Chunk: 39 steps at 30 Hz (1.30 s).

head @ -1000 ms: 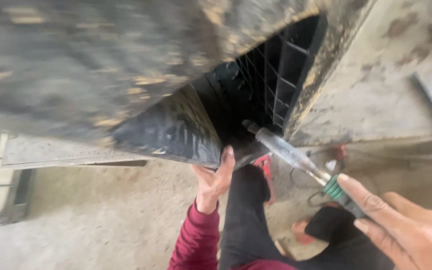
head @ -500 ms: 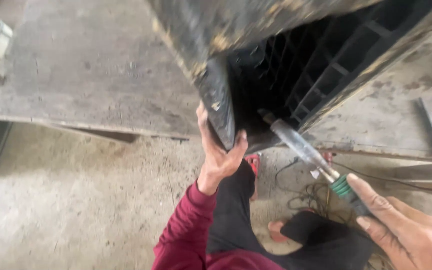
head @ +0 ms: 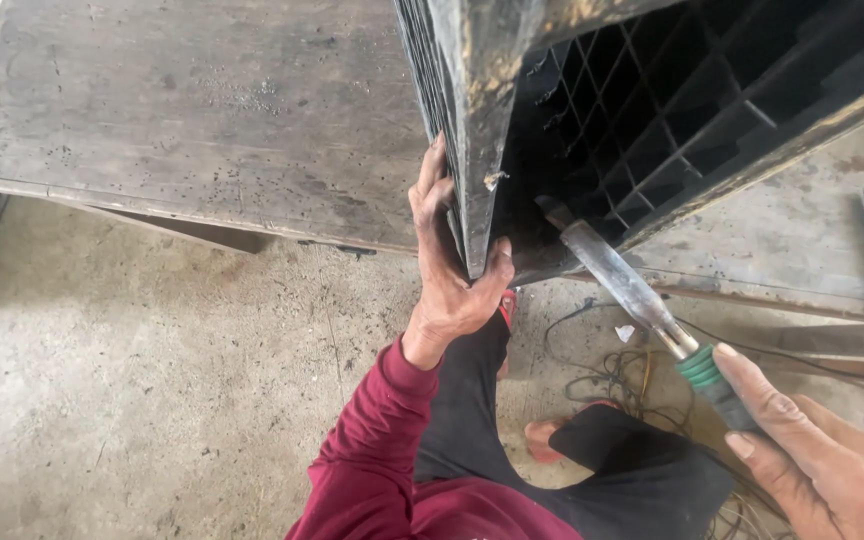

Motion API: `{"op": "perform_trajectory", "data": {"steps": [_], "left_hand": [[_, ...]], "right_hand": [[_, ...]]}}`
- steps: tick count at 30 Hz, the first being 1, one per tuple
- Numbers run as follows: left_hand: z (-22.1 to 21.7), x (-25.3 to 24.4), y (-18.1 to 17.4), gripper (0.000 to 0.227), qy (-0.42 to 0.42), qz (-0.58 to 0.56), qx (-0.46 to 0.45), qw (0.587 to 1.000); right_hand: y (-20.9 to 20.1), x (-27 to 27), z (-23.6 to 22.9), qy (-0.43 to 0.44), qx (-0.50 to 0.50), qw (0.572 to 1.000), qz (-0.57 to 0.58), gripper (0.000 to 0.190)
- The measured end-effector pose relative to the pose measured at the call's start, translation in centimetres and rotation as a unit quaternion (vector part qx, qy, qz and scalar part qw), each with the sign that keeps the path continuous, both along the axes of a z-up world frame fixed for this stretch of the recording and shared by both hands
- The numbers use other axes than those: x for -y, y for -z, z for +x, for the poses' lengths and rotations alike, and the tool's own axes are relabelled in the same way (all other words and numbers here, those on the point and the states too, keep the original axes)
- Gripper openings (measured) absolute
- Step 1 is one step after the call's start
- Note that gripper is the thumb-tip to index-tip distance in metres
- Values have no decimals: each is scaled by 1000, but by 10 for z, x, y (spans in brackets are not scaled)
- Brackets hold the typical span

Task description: The person uses a soldering iron to melt and fuse the inner seams of a black plastic crate while holding the panels together by hand. They work along the corners and edges, moving the crate to reach different sections before setting the tool aside.

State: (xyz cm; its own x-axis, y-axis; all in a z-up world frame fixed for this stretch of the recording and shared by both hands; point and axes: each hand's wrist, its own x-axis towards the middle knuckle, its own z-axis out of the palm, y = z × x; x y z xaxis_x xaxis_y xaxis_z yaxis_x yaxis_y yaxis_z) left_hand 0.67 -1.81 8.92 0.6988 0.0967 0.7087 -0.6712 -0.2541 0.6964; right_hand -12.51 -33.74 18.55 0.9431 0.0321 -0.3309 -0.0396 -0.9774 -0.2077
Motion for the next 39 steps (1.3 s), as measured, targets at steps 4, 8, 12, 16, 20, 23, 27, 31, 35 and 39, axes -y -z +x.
{"op": "perform_trajectory", "data": {"steps": [4, 8, 12, 16, 20, 23, 27, 31, 35, 39], "left_hand": [[4, -1, 8, 80, 5, -8, -3, 1000], [4, -2, 10, 82, 12, -8, -2, 1000], [8, -5, 8, 85, 18, 2, 16, 1000], [6, -5, 8, 87, 15, 2, 18, 1000], [8, -6, 7, 88, 23, -2, 26, 999], [8, -5, 11, 89, 26, -6, 26, 999], [11, -5, 13, 91, 26, -15, 35, 999], [11, -6, 13, 92, 25, -15, 36, 999], [8, -4, 13, 92, 26, -18, 31, 999], [8, -1, 12, 93, 40, -38, 26, 998]], "right_hand": [[-6, -9, -4, 14, 12, 999, 27, 61], [-7, -10, -5, -29, 99, 990, 101, 59], [11, 10, -10, -64, 134, 975, 165, 63], [7, 12, -25, 48, 53, 983, 171, 62], [-1, 1, -33, -41, 167, 946, 274, 50], [0, 3, -37, -30, 161, 946, 281, 50], [8, 10, -39, 27, 96, 967, 234, 59], [5, 12, -33, -24, 122, 964, 233, 56], [-3, 12, -25, -21, 77, 975, 210, 60], [-12, 8, -19, -68, 89, 971, 213, 62]]}}
